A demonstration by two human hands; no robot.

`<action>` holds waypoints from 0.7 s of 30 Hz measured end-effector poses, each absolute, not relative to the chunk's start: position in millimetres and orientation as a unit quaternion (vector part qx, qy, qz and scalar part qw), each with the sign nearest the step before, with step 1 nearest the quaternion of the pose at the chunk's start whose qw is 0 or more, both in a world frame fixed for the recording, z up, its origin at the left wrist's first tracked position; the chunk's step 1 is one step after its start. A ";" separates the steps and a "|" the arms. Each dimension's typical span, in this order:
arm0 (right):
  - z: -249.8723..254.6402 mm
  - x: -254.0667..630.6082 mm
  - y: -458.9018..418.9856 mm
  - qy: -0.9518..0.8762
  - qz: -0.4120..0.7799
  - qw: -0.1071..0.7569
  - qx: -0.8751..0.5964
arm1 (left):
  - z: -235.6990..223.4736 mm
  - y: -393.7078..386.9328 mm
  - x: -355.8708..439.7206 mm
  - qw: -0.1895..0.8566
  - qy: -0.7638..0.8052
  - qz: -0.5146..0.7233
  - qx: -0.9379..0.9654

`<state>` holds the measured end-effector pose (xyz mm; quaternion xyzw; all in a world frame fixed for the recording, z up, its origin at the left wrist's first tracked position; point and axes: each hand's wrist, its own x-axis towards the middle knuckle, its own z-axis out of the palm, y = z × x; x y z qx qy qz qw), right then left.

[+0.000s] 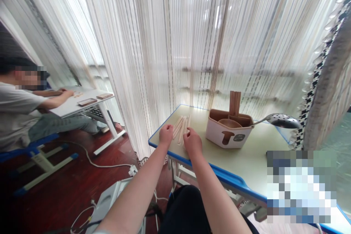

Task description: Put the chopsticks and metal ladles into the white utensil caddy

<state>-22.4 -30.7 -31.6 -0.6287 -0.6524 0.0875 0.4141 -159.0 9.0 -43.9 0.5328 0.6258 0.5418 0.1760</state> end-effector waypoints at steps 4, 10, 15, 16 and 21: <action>-31.0 -18.4 -37.6 -0.655 0.109 0.501 -0.555 | -38.0 -0.1 -157.0 0.190 0.575 0.577 0.547; -29.9 -18.0 -41.2 -0.672 0.105 0.542 -0.493 | -29.3 -15.2 -153.7 0.282 0.477 0.618 0.558; -31.4 -17.7 -38.7 -0.687 0.102 0.541 -0.474 | -30.3 -18.4 -152.4 0.284 0.464 0.623 0.562; -32.0 -17.7 -38.0 -0.691 0.102 0.539 -0.471 | -31.0 -18.3 -151.7 0.279 0.465 0.614 0.574; -34.6 -18.3 -34.8 -0.690 0.110 0.553 -0.454 | -32.8 -16.0 -148.2 0.260 0.447 0.585 0.625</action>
